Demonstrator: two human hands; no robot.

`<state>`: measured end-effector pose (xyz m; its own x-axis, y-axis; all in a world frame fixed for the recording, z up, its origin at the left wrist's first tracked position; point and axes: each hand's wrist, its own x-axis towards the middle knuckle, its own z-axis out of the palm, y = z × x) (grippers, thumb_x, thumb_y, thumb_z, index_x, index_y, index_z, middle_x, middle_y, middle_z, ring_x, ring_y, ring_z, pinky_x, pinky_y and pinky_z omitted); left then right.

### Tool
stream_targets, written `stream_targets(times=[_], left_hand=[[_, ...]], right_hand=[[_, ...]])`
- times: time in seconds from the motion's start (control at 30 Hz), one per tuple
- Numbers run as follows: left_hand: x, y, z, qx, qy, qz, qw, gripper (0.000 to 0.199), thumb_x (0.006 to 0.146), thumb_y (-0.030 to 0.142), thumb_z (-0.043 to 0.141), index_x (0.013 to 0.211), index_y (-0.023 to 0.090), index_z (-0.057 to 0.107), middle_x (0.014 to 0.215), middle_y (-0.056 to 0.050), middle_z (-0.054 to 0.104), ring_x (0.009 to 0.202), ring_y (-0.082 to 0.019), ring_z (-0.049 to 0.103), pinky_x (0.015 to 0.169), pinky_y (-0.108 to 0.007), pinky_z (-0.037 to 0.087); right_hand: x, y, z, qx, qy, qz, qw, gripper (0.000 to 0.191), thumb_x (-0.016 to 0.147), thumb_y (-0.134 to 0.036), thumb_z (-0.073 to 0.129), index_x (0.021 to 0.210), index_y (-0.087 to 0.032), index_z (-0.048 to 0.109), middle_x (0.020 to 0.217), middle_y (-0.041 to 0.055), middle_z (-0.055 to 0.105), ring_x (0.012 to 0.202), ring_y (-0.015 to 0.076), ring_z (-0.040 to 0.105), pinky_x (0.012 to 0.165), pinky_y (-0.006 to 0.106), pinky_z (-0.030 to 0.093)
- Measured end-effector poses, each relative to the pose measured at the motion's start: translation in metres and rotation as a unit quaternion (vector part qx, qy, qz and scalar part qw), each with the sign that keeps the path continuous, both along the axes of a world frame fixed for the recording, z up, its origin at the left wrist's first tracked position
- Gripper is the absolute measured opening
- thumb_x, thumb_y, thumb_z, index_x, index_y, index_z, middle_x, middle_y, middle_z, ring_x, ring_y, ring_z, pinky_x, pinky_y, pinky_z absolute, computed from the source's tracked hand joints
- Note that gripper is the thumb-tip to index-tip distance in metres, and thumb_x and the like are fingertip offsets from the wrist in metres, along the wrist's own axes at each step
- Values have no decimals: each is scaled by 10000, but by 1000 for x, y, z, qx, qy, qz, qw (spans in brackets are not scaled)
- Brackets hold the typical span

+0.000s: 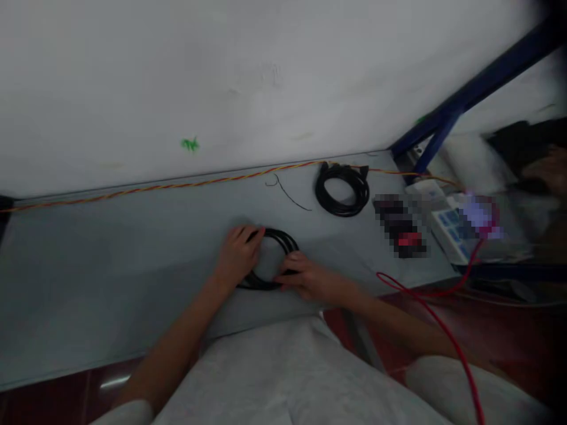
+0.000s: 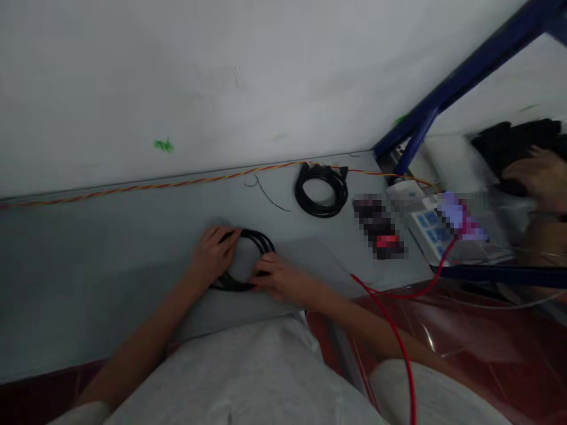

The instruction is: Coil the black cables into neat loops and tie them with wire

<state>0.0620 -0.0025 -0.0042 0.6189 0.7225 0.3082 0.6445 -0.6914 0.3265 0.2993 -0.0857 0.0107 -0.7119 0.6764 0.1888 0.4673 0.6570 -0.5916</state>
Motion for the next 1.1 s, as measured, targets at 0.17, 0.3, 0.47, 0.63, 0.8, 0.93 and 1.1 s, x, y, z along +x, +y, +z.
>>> stream_targets(times=[0.17,0.3,0.47,0.63,0.8,0.93,1.1], left_hand=[[-3,1,-2,-5,-9,-7,1000,352,1012,153,522,1312,170,706,1162,-136,722,1072,-280,639,967,-478,566],[-2,2,-2,-8,-45,0,999,314,1021,170,529,1265,200,725,1122,-120,735,1047,-258,669,958,-469,576],[2,1,-1,6,-63,0,998,260,1032,180,542,1201,196,740,1093,-102,752,1014,-242,675,939,-454,580],[3,-1,-3,19,-59,4,998,254,1029,171,554,1210,175,733,1112,-103,752,1031,-247,660,943,-441,577],[3,-2,-3,9,-55,8,998,266,1033,180,547,1223,185,734,1109,-106,750,1040,-249,667,947,-451,576],[3,-2,-4,3,-58,12,998,269,1040,190,541,1232,197,730,1121,-107,748,1047,-249,664,956,-462,578],[0,-3,-3,16,-60,12,998,255,1044,210,566,1245,185,720,1057,-98,744,987,-236,663,930,-437,590]], right_hand=[[0,2,-4,-29,13,19,999,246,1018,-176,578,1199,-202,744,1040,81,678,1009,217,595,925,390,513],[-1,3,0,-29,16,5,999,217,1008,-162,560,1150,-185,723,1000,80,673,995,225,599,891,376,509],[-12,-4,5,-63,18,-48,997,187,1038,-291,551,1135,-194,677,1031,81,651,987,230,599,908,405,522],[-47,-21,-8,29,-20,-416,909,414,1042,-278,493,1437,-156,523,1341,217,546,1247,351,526,1044,570,468],[-57,-18,-7,-3,-79,-497,864,435,1052,-407,517,1373,-115,554,1182,205,622,1058,346,607,891,492,524],[-53,-9,-5,-2,-82,-503,860,231,1067,-318,479,1129,-171,645,1030,134,663,887,271,641,704,362,492],[-53,-7,-11,17,-71,-512,856,207,1057,-245,478,1032,-171,670,970,109,676,845,239,645,654,326,458]])
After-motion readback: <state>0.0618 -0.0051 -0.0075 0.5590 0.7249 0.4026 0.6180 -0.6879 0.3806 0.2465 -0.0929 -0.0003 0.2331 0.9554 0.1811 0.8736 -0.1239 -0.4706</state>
